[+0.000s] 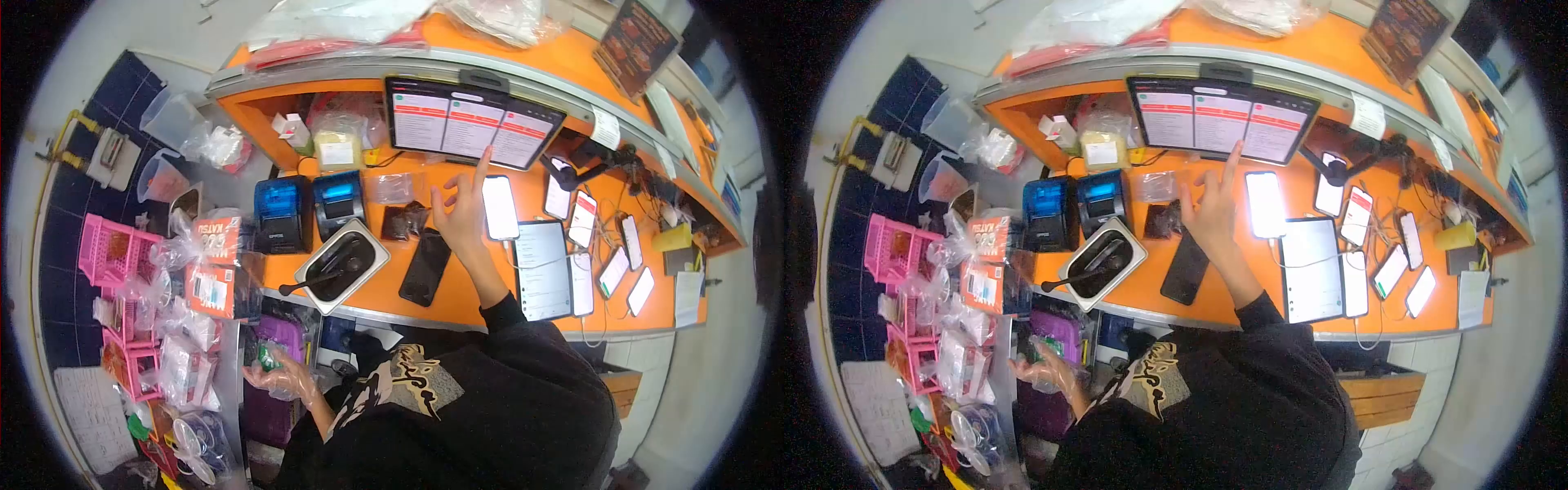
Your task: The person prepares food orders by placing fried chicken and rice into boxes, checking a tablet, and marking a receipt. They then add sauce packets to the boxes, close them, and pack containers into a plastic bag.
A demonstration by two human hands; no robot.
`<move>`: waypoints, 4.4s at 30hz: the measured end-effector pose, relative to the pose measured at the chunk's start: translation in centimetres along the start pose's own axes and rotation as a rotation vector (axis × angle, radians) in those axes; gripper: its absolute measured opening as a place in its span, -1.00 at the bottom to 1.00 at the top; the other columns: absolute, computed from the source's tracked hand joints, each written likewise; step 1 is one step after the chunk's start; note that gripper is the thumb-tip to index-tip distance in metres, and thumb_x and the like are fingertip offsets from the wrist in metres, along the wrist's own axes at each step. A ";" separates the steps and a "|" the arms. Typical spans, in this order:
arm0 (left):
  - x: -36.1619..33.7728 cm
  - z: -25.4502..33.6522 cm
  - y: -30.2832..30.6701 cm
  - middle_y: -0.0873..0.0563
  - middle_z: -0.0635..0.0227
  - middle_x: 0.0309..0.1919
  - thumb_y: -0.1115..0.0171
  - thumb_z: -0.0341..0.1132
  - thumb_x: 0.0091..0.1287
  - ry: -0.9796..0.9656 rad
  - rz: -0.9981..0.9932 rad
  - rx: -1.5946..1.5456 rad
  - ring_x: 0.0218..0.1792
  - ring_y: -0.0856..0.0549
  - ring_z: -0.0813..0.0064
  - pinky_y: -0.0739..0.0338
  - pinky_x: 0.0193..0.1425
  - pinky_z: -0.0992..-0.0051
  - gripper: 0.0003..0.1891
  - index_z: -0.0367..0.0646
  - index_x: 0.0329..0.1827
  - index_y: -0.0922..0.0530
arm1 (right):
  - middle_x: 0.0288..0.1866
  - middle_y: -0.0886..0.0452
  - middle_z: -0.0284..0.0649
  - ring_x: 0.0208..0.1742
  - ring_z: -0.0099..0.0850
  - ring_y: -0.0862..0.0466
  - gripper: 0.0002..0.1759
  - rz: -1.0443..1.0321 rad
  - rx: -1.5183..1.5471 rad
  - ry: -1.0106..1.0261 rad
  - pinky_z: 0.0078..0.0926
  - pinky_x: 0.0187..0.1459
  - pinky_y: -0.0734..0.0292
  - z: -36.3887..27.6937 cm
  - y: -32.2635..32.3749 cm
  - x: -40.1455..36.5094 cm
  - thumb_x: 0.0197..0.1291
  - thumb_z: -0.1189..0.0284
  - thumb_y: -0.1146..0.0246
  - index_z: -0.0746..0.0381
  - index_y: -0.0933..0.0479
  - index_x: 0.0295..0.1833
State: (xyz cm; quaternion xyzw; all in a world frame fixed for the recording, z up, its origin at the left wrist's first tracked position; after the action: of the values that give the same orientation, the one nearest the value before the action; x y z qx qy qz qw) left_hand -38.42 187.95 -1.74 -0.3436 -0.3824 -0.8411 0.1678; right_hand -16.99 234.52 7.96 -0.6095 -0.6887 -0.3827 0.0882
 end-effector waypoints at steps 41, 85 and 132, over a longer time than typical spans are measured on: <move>-14.5 -7.1 -8.1 -0.53 0.10 -0.18 -0.23 -0.08 0.29 0.349 -0.316 0.138 -0.16 -0.53 0.19 -0.40 0.01 0.17 -0.50 -0.38 0.01 -0.40 | 0.48 0.08 0.38 -0.63 -0.50 -0.50 -0.76 0.075 0.084 -0.091 -0.68 -0.55 -0.44 2.6 5.0 1.7 0.08 0.50 -0.35 0.28 -0.39 -0.29; -84.9 -25.5 57.7 -0.51 0.27 -0.49 -0.28 -0.28 0.24 2.025 1.275 -0.403 -0.63 -0.53 0.45 -0.50 -0.60 0.49 -0.67 -0.22 -0.22 -0.27 | -0.70 -0.50 -0.33 -0.69 -0.61 -0.50 -0.58 -2.207 0.933 0.496 -0.62 -0.63 -0.32 -70.6 10.1 -90.7 0.30 0.35 -0.20 0.37 -0.44 0.17; -11.2 -69.1 69.6 -0.58 0.13 -0.47 0.09 -0.06 0.48 0.367 -1.534 -0.809 -0.45 -0.60 0.26 -0.49 -0.26 0.22 -0.60 -0.27 0.04 -0.40 | -0.36 -0.57 -0.32 -0.47 -0.70 -0.40 -0.74 -0.588 0.706 -0.642 -0.73 -0.47 -0.28 -73.7 -5.7 -100.0 0.44 0.23 -0.03 0.19 -0.46 -0.18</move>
State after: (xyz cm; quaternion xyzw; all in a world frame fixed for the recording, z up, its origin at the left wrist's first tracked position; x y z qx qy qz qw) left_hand -23.61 90.46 -5.51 0.1148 -0.1479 -0.8347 -0.5180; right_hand -23.42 110.75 -2.26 -0.4111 -0.9083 0.0672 -0.0379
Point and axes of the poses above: each hand's wrist, its own x-axis towards the middle knuckle, its own y-axis out of the back of the hand, z = x × y, the point moved 10 cm from there along x, towards the middle knuckle
